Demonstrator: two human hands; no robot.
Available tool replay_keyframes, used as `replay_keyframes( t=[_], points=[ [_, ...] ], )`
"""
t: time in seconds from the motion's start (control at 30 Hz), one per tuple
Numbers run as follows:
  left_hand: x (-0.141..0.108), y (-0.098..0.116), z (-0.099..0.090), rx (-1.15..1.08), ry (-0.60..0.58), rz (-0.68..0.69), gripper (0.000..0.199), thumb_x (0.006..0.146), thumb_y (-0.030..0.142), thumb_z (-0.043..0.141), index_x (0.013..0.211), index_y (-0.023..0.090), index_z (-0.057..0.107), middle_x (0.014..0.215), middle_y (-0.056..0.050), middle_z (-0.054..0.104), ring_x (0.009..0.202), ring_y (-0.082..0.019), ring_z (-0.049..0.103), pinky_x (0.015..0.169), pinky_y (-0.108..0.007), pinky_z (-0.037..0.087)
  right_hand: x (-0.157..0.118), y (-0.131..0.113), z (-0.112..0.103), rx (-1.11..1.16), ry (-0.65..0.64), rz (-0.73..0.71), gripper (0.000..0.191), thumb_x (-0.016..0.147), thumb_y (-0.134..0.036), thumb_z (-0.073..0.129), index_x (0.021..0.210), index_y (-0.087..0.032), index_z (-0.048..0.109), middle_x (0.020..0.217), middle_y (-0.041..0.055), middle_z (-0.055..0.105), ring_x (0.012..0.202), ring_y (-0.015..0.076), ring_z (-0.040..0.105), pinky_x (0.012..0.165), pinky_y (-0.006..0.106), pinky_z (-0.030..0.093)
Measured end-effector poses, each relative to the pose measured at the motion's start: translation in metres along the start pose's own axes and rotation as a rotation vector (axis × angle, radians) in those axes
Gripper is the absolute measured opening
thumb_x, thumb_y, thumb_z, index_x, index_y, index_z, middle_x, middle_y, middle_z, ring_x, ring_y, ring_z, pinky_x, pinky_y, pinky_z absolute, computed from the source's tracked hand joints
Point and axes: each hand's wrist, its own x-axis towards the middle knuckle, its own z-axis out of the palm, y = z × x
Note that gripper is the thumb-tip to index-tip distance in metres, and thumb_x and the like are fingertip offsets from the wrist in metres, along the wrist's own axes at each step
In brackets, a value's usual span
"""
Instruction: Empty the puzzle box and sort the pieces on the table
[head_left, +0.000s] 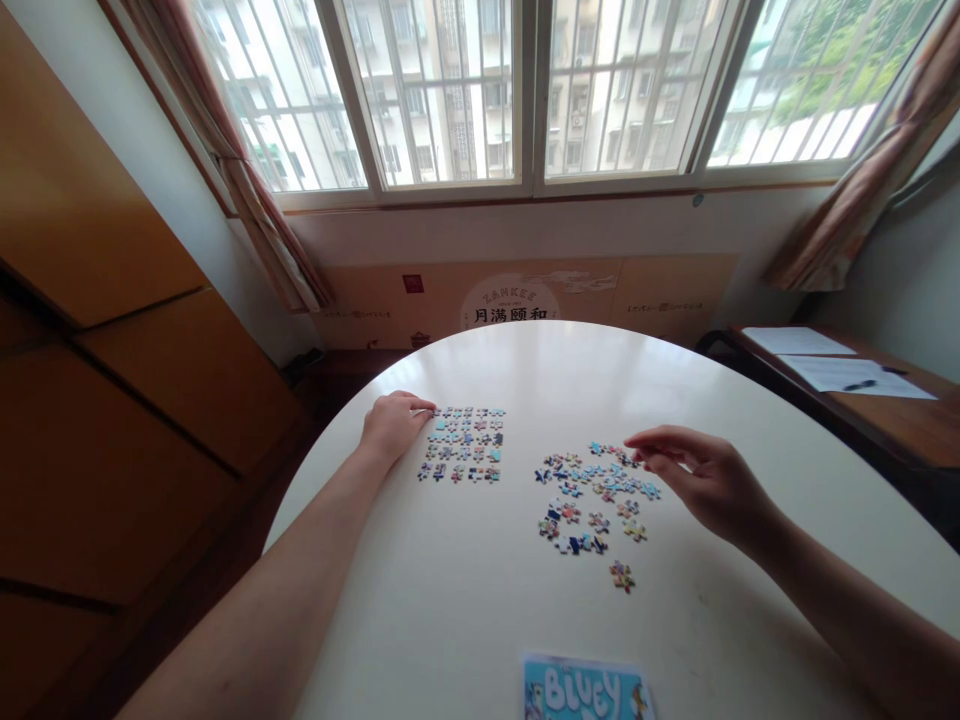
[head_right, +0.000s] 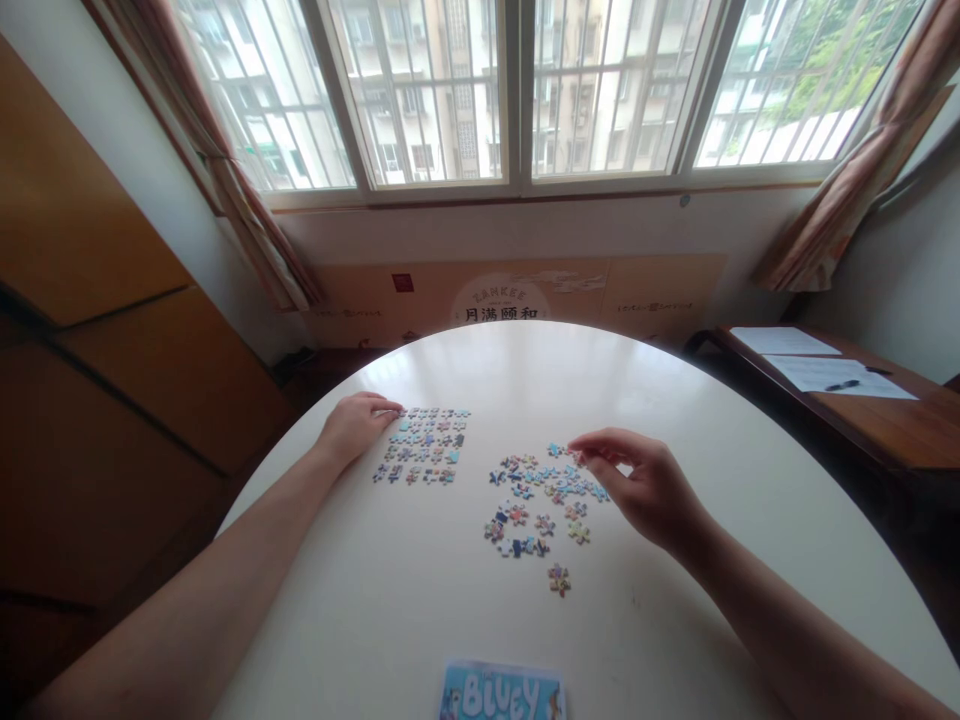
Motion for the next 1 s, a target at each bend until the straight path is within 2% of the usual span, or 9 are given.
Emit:
replay_keyframes(
  t=[0.27,0.37,0.47,0.5,0.57,0.6,0.7,0.83,1.0],
  points=[
    [0.002,0.001,-0.002,-0.057,0.057,0.000,0.024,0.083,0.033,0.065,0.101,0.026,0.079,0.112,-0.005,0.072,0.104,-0.027,0.065,0.099,-0.038,0.049,0.001,-0.004,-0.001,-0.008,0.002,-0.003,0.023,0.086,-0.032,0.060,0.095,-0.017,0.075,0.089,0.0070,0.073,0.081,0.0158,0.070,0.075,0.029,0.059],
    [-0.001,0.011,-0.011,-0.082,0.176,0.088,0.023,0.084,0.030,0.064,0.100,0.022,0.079,0.111,-0.008,0.072,0.105,-0.028,0.065,0.100,-0.041,0.049,0.003,-0.005,-0.003,-0.020,0.004,-0.014,0.023,0.086,-0.030,0.058,0.096,-0.016,0.075,0.088,0.0069,0.073,0.081,0.0154,0.070,0.075,0.028,0.059],
    [-0.013,0.039,-0.025,-0.157,0.233,0.262,0.022,0.089,0.032,0.060,0.094,0.021,0.079,0.103,-0.007,0.073,0.099,-0.026,0.066,0.094,-0.040,0.051,0.004,-0.005,-0.005,-0.052,-0.021,-0.015,0.024,0.087,-0.030,0.058,0.097,-0.016,0.074,0.091,0.0069,0.072,0.083,0.0151,0.069,0.075,0.028,0.059],
    [-0.019,0.052,-0.030,-0.191,0.193,0.345,0.023,0.091,0.034,0.059,0.092,0.022,0.079,0.100,-0.006,0.073,0.095,-0.025,0.066,0.090,-0.039,0.052,0.004,-0.005,-0.006,-0.066,-0.035,-0.014,0.024,0.088,-0.030,0.058,0.098,-0.016,0.074,0.092,0.0070,0.072,0.084,0.0152,0.069,0.075,0.028,0.058],
    [-0.034,0.078,-0.038,-0.274,0.022,0.512,0.024,0.093,0.036,0.059,0.092,0.023,0.079,0.095,-0.005,0.074,0.081,-0.020,0.067,0.078,-0.033,0.054,0.004,-0.005,-0.007,-0.090,-0.071,-0.015,0.025,0.089,-0.032,0.057,0.098,-0.016,0.074,0.094,0.0073,0.072,0.084,0.0153,0.068,0.073,0.028,0.057],
    [-0.041,0.091,-0.041,-0.300,-0.075,0.593,0.023,0.093,0.034,0.059,0.092,0.023,0.079,0.094,-0.004,0.074,0.078,-0.018,0.067,0.074,-0.031,0.054,0.004,-0.006,-0.007,-0.102,-0.091,-0.019,0.025,0.090,-0.032,0.057,0.098,-0.017,0.074,0.094,0.0075,0.072,0.084,0.0152,0.068,0.071,0.028,0.057],
    [-0.060,0.121,-0.043,-0.293,-0.259,0.773,0.014,0.090,0.028,0.065,0.090,0.026,0.078,0.091,-0.002,0.074,0.078,-0.017,0.068,0.071,-0.029,0.052,0.004,-0.006,-0.007,-0.133,-0.145,-0.039,0.024,0.090,-0.031,0.055,0.099,-0.018,0.075,0.094,0.0066,0.072,0.080,0.0141,0.066,0.065,0.026,0.053],
    [-0.072,0.138,-0.039,-0.264,-0.376,0.852,0.009,0.083,0.027,0.075,0.092,0.027,0.078,0.093,-0.001,0.074,0.079,-0.017,0.069,0.071,-0.028,0.051,0.004,-0.007,-0.007,-0.161,-0.157,-0.044,0.023,0.090,-0.029,0.055,0.099,-0.020,0.075,0.092,0.0049,0.072,0.078,0.0128,0.065,0.062,0.024,0.050],
    [-0.074,0.141,-0.032,-0.281,-0.403,0.873,0.007,0.081,0.029,0.078,0.087,0.027,0.078,0.088,0.000,0.073,0.077,-0.016,0.068,0.071,-0.028,0.048,0.005,-0.010,-0.008,-0.205,-0.129,-0.056,0.023,0.090,-0.027,0.055,0.099,-0.020,0.075,0.094,0.0044,0.072,0.084,0.0138,0.066,0.067,0.025,0.051]
  ],
)
